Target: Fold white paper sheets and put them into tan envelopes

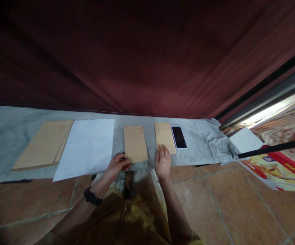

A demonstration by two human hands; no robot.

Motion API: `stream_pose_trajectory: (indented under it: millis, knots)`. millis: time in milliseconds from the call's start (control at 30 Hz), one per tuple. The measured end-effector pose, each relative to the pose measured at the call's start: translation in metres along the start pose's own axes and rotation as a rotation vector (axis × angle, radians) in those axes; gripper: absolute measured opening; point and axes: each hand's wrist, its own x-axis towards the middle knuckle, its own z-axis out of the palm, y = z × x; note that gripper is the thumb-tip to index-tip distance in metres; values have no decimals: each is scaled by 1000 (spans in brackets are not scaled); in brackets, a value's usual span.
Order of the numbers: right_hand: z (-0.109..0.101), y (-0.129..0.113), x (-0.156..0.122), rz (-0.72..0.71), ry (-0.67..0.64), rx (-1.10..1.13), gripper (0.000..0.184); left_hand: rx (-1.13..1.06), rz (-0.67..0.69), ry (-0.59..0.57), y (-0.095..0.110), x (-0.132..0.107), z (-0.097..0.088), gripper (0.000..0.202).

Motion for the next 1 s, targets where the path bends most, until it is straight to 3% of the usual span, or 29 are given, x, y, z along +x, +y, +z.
stream_pose_trajectory:
  millis: [200,400,500,667,800,1000]
  knots:
    - [14,15,-10,-23,-94,-57,43,12,25,-23,2,-2,0,44]
    - [6,8,-10,28,-69,168,42,44,28,-72,10,0,12,43]
    - [-5,2,-8,185,-33,405,43,59,69,-110,15,5,29,38]
    - [-17,0,-8,564,-22,786,51,78,59,-148,16,16,68,35]
    - [-25,17,0,607,44,869,49,92,58,-161,11,23,98,33]
    - [-32,51,17,610,89,808,51,143,75,-156,8,39,133,21]
